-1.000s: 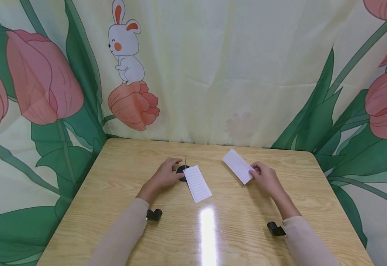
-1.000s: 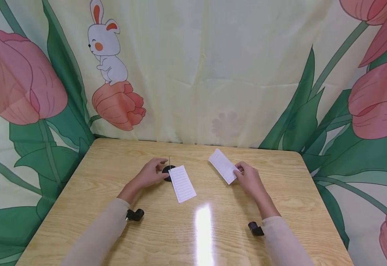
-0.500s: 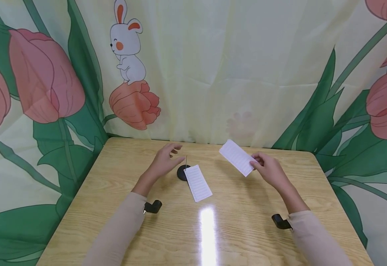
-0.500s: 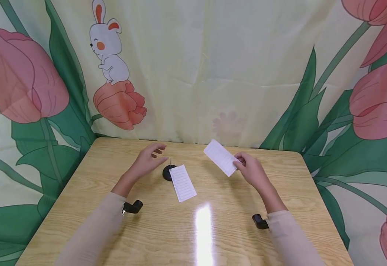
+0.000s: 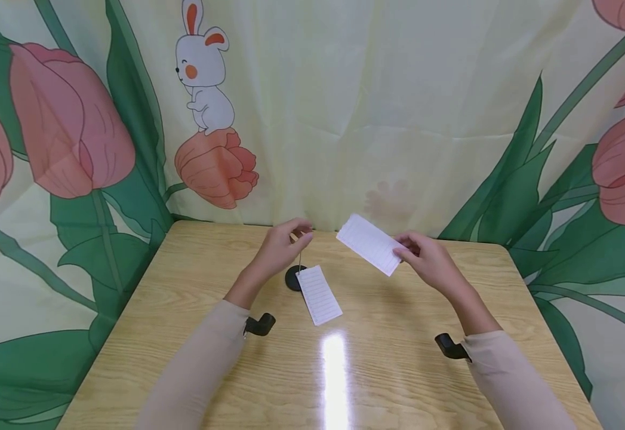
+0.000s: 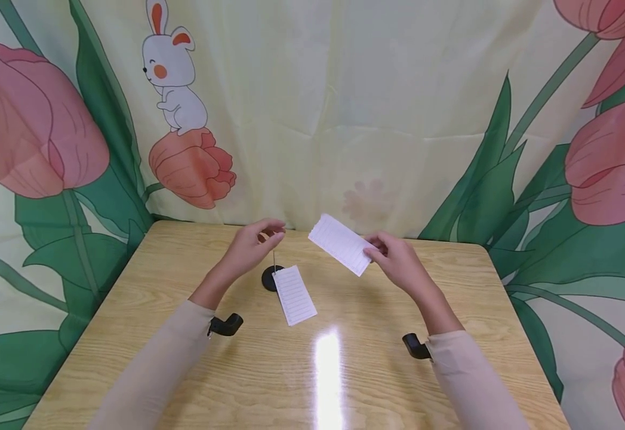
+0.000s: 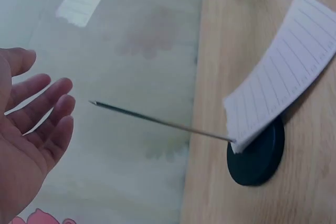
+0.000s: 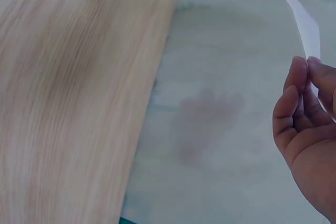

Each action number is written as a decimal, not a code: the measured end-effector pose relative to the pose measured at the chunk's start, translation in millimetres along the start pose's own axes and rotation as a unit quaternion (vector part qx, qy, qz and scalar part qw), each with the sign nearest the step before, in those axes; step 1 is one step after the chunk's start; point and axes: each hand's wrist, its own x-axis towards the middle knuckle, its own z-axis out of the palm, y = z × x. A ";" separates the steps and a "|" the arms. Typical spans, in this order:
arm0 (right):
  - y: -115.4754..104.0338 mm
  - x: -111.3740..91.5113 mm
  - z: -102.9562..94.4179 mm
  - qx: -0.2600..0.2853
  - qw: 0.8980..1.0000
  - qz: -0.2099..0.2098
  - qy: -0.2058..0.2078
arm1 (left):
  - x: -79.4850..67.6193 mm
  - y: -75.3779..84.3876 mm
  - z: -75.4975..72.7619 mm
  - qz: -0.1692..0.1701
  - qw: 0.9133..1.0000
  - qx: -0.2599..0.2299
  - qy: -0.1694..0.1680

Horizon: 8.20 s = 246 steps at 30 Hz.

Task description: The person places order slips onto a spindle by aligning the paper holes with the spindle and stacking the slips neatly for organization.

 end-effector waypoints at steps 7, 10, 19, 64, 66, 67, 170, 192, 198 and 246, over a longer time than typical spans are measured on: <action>-14.7 4.0 2.0 0.001 1.000 -0.020 0.001 | 8.9 9.3 6.0 0.007 1.000 -0.016 -0.011; -19.0 5.4 4.2 0.005 1.000 -0.029 0.001 | 10.7 10.9 8.5 0.002 1.000 -0.024 -0.012; -27.4 9.9 14.6 0.032 0.999 -0.040 0.000 | 11.5 14.4 13.0 -0.017 0.998 -0.055 0.005; -38.4 -3.6 93.8 0.092 0.995 0.034 -0.008 | 4.1 -17.8 -10.2 -0.059 0.996 0.015 -0.058; -38.5 -4.2 94.0 0.090 0.995 0.038 -0.009 | 4.4 -18.7 -10.0 -0.065 0.996 0.010 -0.064; -38.5 -4.4 94.1 0.090 0.995 0.040 -0.009 | 4.7 -19.1 -9.8 -0.069 0.995 0.009 -0.067; -23.8 -2.4 104.6 0.094 0.993 0.060 -0.032 | 2.7 -35.8 4.1 -0.088 0.994 -0.037 -0.059; -17.9 -10.9 121.5 0.093 0.992 0.072 -0.046 | -4.2 -45.5 11.2 -0.093 0.993 -0.046 -0.051; -17.0 -11.8 123.7 0.093 0.992 0.074 -0.049 | -4.2 -47.1 12.1 -0.088 0.994 -0.046 -0.050; -17.5 -24.2 167.7 0.012 0.987 0.066 -0.149 | -20.1 -97.2 47.2 -0.111 0.988 0.034 -0.103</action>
